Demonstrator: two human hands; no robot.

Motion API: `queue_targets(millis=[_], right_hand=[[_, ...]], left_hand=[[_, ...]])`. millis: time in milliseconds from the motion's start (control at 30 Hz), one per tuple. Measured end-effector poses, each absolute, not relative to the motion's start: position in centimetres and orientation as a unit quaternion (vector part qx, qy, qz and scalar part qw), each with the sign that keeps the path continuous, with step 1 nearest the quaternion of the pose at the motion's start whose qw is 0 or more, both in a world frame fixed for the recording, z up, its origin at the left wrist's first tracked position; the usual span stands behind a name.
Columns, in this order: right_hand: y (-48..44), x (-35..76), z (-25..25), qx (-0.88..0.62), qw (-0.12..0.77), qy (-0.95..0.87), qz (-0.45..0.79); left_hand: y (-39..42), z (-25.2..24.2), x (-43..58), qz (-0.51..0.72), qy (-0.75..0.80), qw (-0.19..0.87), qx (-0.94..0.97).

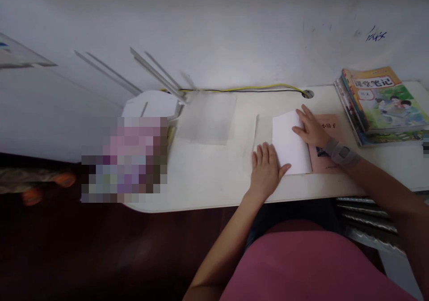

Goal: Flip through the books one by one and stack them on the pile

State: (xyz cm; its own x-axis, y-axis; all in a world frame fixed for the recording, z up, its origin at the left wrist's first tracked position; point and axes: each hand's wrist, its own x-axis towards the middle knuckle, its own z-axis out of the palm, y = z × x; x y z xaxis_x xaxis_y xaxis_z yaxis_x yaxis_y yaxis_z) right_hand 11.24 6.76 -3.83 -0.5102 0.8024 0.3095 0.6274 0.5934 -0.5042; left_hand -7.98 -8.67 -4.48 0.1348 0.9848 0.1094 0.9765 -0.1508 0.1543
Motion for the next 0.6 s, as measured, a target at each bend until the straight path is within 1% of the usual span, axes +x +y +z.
queue_targets(millis=[67, 200, 433, 600], right_hand=[[6.1, 12.4, -4.0, -0.397, 0.268, -0.863, 0.162], [5.1, 13.0, -3.9, -0.363, 0.24, -0.888, 0.149], [4.9, 12.4, -3.7, -0.362, 0.191, -0.907, 0.097], [4.9, 12.3, -3.8, -0.363, 0.183, -0.91, 0.088]], left_hand=[[-8.7, -4.4, -8.1, 0.104, 0.643, 0.018, 0.759], [-9.1, -3.7, -7.5, 0.129, 0.614, -0.013, 0.779], [-9.6, -2.6, -5.1, 0.131, 0.458, -0.031, 0.879], [-9.2, -2.9, -5.1, 0.133, 0.449, -0.04, 0.883]])
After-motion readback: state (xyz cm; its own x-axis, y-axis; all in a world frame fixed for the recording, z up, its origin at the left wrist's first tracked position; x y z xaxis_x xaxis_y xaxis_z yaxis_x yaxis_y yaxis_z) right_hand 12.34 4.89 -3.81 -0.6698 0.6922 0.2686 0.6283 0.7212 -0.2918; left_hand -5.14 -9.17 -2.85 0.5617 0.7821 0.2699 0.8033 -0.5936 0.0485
